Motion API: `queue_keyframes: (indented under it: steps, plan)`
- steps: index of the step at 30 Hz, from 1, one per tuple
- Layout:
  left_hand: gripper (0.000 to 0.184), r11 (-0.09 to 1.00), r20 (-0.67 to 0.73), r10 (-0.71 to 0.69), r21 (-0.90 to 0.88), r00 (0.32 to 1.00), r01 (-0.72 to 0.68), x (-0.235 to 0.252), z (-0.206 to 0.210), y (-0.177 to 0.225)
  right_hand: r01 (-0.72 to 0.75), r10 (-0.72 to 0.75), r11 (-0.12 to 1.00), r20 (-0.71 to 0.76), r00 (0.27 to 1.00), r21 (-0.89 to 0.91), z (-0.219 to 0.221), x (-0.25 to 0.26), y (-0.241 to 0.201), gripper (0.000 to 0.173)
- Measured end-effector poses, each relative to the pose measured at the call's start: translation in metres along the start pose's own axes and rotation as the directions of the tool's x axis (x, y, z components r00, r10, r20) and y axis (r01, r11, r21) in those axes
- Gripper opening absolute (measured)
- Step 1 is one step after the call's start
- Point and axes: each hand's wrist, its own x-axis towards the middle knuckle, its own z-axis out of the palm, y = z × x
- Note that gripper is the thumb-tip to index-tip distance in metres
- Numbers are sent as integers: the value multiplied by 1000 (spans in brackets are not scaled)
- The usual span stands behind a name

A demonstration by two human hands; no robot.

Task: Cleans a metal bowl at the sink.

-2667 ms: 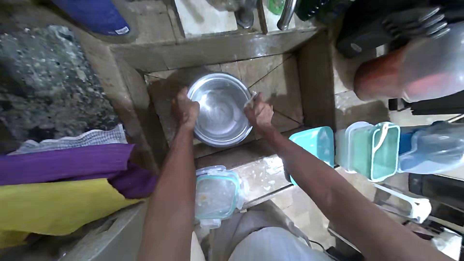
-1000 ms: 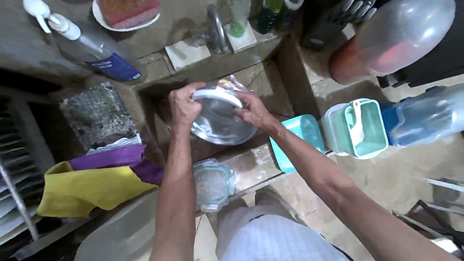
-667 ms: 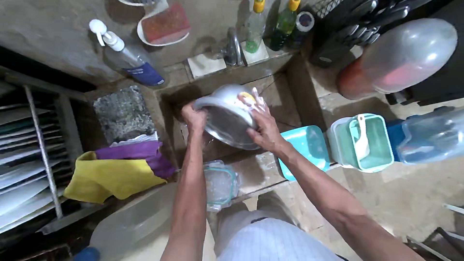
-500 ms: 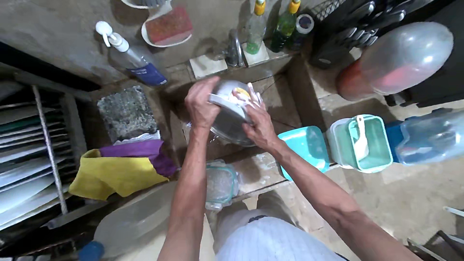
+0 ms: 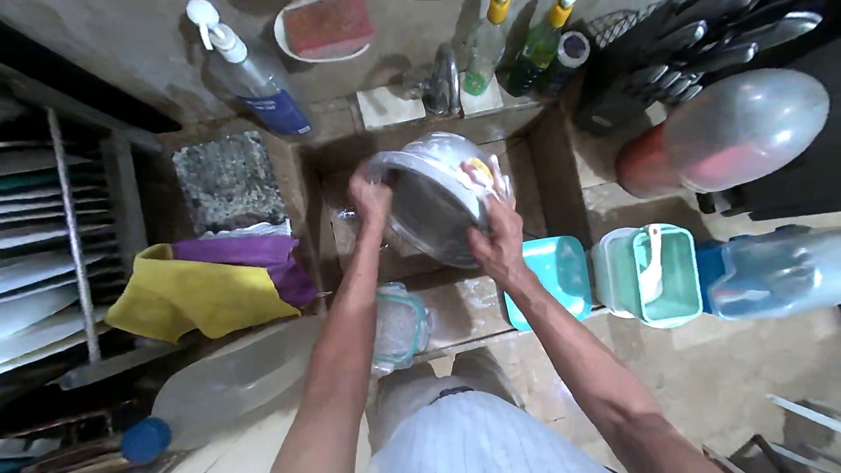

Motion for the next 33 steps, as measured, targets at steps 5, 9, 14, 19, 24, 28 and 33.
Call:
queue_keyframes:
  steps: [5,9,14,19,24,28,33]
  plan:
    - [18,993,87,95,-77,992,-88,1,5,2,-32,40,996,95,995,-85,-2,-1,5,49]
    - [14,725,-11,688,-21,725,-688,6,2,54,-47,67,988,131,989,-149,-1,10,-5,39]
    - [36,977,26,-119,-178,993,122,-2,3,3,31,-32,999,-36,999,-17,-3,2,-1,52]
    - [16,968,-62,155,-192,986,-165,-5,2,21,32,-25,984,43,999,-177,-13,8,-9,36]
    - [20,724,-98,683,-41,724,-689,12,2,60,-28,27,986,-10,1000,-165,-5,15,-11,40]
    - [54,976,-34,-83,-206,996,75,-9,19,-3,-57,51,998,-145,988,-36,-8,1,-8,46]
    - [40,951,34,-118,-285,992,122,-10,9,1,48,-17,986,189,982,-160,-40,29,-32,57]
